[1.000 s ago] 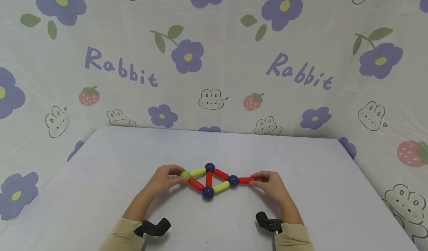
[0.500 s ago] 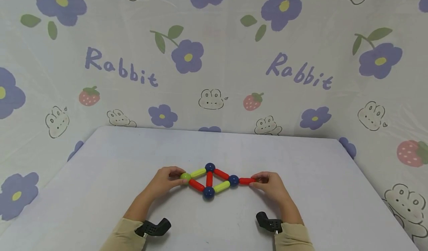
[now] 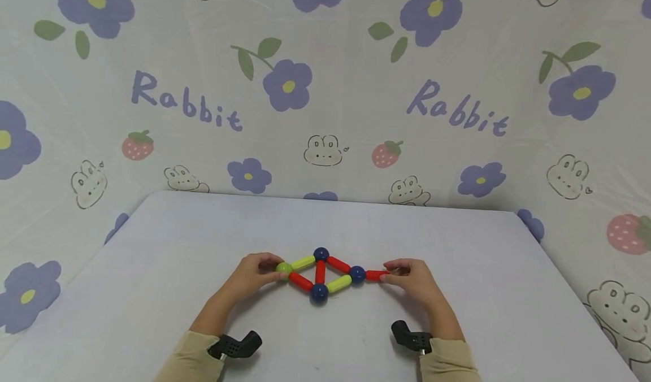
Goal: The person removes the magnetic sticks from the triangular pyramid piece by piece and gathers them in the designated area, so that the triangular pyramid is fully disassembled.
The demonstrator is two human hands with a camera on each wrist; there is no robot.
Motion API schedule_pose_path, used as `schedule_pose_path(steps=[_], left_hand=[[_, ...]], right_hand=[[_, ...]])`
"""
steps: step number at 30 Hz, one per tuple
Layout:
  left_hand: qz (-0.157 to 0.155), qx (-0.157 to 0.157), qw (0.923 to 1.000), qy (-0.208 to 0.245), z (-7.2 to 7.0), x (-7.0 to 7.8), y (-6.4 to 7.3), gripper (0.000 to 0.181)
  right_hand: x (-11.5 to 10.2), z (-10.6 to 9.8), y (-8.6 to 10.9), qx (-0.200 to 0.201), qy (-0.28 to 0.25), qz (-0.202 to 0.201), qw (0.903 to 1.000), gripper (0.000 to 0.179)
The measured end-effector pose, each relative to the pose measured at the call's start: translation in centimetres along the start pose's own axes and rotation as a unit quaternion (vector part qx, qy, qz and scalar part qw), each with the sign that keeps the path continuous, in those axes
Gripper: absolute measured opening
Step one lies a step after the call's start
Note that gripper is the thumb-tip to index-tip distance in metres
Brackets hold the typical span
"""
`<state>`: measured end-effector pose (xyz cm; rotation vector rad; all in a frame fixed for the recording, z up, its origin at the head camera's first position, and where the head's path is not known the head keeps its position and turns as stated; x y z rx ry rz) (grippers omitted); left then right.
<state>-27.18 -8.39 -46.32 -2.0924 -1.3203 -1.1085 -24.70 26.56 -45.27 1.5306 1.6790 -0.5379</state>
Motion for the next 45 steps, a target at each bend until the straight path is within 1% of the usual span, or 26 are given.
schedule_pose_path(steps=[4,9,16,21,24,27,31,32,38,43,45], left_hand=[[0.001,0.0,1.0,0.001,-0.1,-0.1,-0.1,0.03],[0.005,-0.004,1.0,0.003,-0.1,-0.2,-0.2,0.031],[0.007,-0.004,1.0,0.004,-0.1,-0.2,-0.2,0.03],[0.015,-0.009,0.9998,0.007,-0.1,-0.1,-0.1,0.031],[0.018,-0.007,0.9998,0.004,-0.1,-0.2,-0.1,0.031],[0.021,-0.005,0.9997,0.005,-0.1,-0.3,-0.1,0.031],[0.027,-0.006,0.9996,0.007,-0.1,-0.4,-0.1,0.031],[0.027,-0.006,0.9996,0.008,-0.1,-0.5,-0.2,0.031],[0.028,-0.009,0.9995,0.006,-0.1,-0.5,-0.2,0.031],[0.027,-0.008,0.9996,0.007,-0.1,-0.3,-0.1,0.03],[0.028,-0.008,0.9996,0.006,-0.1,-0.2,-0.1,0.03]], right_hand=[[-1.9,0.2,-0.4,0.001,0.006,-0.007,1.0,0.04],[-4.7,1.1,-1.2,-0.014,0.017,-0.045,0.9987,0.038],[-7.9,3.7,-2.8,-0.054,0.045,-0.092,0.9932,0.029],[-9.5,5.6,-3.6,-0.082,0.058,-0.106,0.9893,0.024],[-10.2,6.5,-4.1,-0.101,0.057,-0.104,0.9877,0.023],[-10.6,7.4,-4.5,-0.12,0.065,-0.115,0.9839,0.024],[-11.2,8.5,-4.9,-0.142,0.085,-0.122,0.9787,0.022],[-11.3,8.8,-4.9,-0.146,0.088,-0.119,0.9782,0.021],[-11.9,10.0,-4.8,-0.148,0.116,-0.107,0.9763,0.021],[-12.3,10.3,-4.6,-0.15,0.127,-0.107,0.9745,0.02],[-12.3,10.3,-4.6,-0.151,0.137,-0.114,0.9722,0.02]])
Point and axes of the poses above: each hand's wrist, its own y-axis away from the middle knuckle, its own z-axis out of the palm, x = y × z, the point moved 1 cm from there along -y, towards the middle knuckle, and after that the axes turned 12 degrees about -x, right-handed, at the moved point
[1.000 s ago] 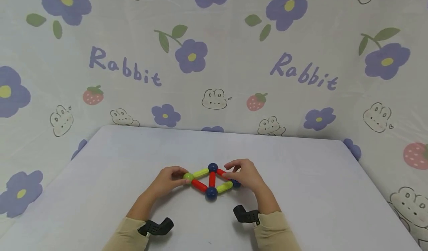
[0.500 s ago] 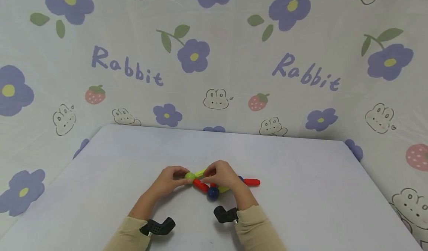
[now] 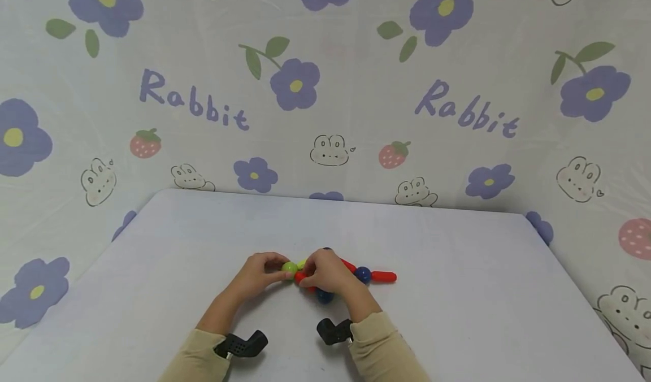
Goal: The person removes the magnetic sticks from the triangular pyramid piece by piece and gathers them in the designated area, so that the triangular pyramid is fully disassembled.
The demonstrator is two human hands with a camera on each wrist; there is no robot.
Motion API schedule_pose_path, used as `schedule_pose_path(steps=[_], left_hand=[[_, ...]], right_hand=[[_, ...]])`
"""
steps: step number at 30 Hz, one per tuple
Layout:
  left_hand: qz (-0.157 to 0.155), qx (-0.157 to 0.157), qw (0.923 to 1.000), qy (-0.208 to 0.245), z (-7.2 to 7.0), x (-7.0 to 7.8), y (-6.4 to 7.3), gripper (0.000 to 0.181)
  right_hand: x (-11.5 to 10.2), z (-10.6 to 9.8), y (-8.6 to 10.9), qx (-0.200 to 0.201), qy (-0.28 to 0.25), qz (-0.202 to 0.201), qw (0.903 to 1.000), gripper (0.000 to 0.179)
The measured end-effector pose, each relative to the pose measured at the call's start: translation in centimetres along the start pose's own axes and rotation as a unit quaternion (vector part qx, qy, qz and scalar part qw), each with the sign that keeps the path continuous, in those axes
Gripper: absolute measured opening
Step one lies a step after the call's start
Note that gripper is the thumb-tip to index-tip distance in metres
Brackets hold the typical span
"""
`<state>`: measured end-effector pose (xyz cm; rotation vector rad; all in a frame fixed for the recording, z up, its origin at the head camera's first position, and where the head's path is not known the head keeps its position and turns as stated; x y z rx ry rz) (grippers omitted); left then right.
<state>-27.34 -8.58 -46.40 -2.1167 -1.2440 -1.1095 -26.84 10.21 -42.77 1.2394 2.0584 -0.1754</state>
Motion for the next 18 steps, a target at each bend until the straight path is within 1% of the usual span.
schedule_pose_path(steps=[2,4,9,11,13,18], left_hand=[[0.001,-0.001,1.0,-0.002,0.0,0.0,0.0,0.03],[0.002,-0.004,1.0,-0.007,0.0,0.0,-0.1,0.03],[-0.002,-0.001,0.9999,-0.012,0.1,-0.1,-0.2,0.028],[-0.003,0.001,0.9999,-0.01,0.1,-0.1,-0.3,0.028],[-0.004,0.002,0.9999,-0.009,0.1,-0.1,-0.3,0.028],[-0.01,0.002,0.9999,-0.006,0.2,-0.3,-0.4,0.028]], right_hand=[[-0.1,0.0,0.1,-0.003,0.008,-0.009,0.9999,0.019],[-0.2,-0.1,0.3,-0.013,0.004,-0.019,0.9997,0.017],[-0.8,-0.2,1.0,-0.054,-0.01,-0.067,0.9963,0.01],[-1.0,-0.2,1.2,-0.058,-0.008,-0.08,0.995,0.01],[-1.1,-0.2,1.3,-0.056,-0.007,-0.083,0.9949,0.01],[-1.1,-0.1,1.4,-0.062,0.0,-0.072,0.9954,0.011]])
Point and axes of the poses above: each hand's wrist, its own y-axis away from the middle knuckle, its own z-axis out of the palm, x = y × z, the point moved 1 cm from there along -y, towards the middle knuckle, and after that the axes turned 12 degrees about -x, right-handed, at the moved point
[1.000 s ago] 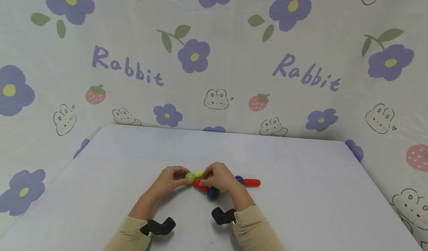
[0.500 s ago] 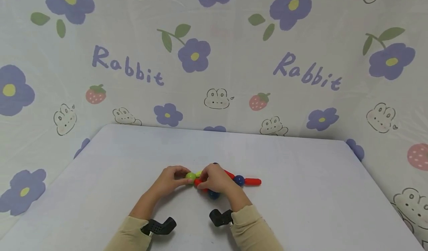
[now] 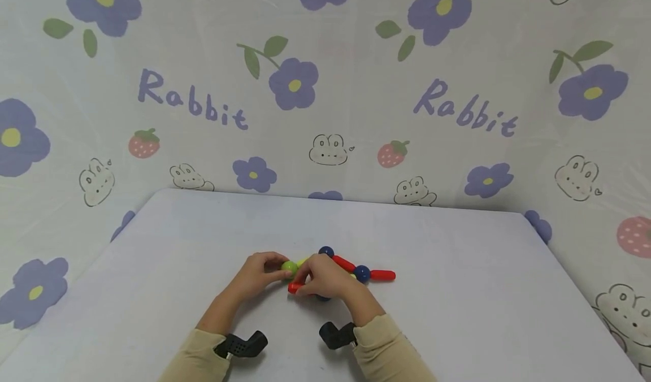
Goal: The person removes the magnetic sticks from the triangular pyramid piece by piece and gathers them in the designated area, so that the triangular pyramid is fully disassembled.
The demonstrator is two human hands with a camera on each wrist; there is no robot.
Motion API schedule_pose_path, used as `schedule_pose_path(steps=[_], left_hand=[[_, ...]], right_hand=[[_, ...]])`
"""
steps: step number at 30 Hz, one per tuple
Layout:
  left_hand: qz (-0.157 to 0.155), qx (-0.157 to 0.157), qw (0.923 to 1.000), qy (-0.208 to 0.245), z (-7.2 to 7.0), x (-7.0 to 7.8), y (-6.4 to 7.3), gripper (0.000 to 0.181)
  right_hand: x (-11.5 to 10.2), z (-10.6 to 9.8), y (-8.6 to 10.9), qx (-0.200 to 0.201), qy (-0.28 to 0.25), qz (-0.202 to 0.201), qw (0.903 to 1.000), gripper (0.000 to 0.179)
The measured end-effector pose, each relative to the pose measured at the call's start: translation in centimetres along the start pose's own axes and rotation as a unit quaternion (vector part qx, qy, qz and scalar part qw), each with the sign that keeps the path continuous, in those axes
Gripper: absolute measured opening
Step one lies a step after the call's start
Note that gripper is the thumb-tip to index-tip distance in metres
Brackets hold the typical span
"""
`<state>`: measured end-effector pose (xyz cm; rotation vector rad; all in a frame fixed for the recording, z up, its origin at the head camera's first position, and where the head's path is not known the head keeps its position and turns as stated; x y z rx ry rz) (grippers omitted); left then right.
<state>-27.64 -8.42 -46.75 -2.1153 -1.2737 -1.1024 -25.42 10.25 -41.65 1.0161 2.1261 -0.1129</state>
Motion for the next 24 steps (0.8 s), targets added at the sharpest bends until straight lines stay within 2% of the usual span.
schedule_pose_path(steps=[9,18,24], left_hand=[[0.004,0.002,1.0,0.003,-0.07,-0.12,0.07,0.029],[0.004,0.003,1.0,0.0,-0.08,-0.15,0.1,0.029],[0.019,0.003,0.9998,0.003,-0.02,-0.01,0.18,0.027]], right_hand=[[-0.15,0.76,-0.14,-0.046,0.039,-0.005,0.9981,0.01],[-0.48,0.86,-0.17,-0.05,0.047,0.001,0.9976,0.01],[-0.74,0.08,-0.39,-0.057,0.04,-0.008,0.9976,0.012]])
Point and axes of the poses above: each hand's wrist, its own y-axis away from the middle knuckle, its own z-axis out of the palm, x = y × z, the point moved 1 cm from there along -y, towards the middle knuckle, and after that the axes turned 12 degrees about -x, right-handed, at the moved point
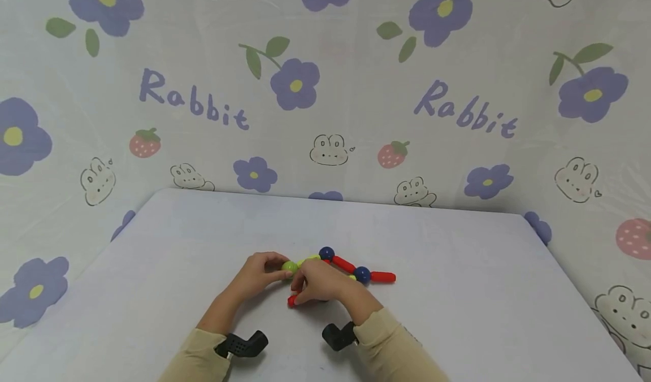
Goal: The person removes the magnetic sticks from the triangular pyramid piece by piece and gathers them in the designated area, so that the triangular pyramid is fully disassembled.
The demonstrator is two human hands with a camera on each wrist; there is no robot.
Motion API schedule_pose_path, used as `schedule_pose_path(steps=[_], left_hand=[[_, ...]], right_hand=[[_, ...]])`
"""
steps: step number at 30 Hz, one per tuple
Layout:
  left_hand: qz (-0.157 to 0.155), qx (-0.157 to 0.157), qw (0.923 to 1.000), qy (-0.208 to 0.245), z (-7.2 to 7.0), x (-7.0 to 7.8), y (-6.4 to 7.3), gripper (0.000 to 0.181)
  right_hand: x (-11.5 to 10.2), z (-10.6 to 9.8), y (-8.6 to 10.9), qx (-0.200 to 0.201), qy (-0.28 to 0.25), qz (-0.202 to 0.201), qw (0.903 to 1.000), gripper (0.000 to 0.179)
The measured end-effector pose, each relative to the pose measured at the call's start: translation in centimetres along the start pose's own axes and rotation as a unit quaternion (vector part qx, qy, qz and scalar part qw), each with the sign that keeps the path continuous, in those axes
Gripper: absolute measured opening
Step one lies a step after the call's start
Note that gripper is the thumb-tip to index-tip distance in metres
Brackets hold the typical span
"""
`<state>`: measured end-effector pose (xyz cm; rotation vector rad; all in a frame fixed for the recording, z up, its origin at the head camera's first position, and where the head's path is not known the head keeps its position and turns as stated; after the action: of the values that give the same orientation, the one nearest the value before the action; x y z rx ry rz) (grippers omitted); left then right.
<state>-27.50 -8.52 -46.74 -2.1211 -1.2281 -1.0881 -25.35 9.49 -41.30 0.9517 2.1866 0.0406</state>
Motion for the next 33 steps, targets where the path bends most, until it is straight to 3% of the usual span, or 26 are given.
schedule_pose_path(steps=[5,11,18,33], left_hand=[[-0.001,-0.002,1.0,0.009,0.0,0.2,0.0,0.028],[-0.016,0.0,0.9999,0.003,0.0,0.3,0.0,0.028],[-0.013,-0.002,0.9999,0.008,0.0,0.3,0.1,0.029],[-0.013,0.002,0.9998,0.011,0.0,0.5,0.2,0.028]], right_hand=[[0.0,-2.4,-0.5,0.026,0.009,-0.006,0.9996,0.014],[0.5,-4.3,-1.5,0.046,0.04,0.055,0.9967,0.024],[0.6,-4.6,-2.9,0.019,0.054,0.084,0.9948,0.015],[1.1,-4.2,-3.7,0.005,0.078,0.076,0.9941,0.005]])
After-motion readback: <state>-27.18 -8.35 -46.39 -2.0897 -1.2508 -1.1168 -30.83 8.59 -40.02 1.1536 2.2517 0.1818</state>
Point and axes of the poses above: each hand's wrist, its own y-axis away from the middle knuckle, its own z-axis out of the palm, x = y × z, the point moved 1 cm from there along -y, towards the middle knuckle, and after that the axes turned 12 degrees about -x, right-handed, at the moved point
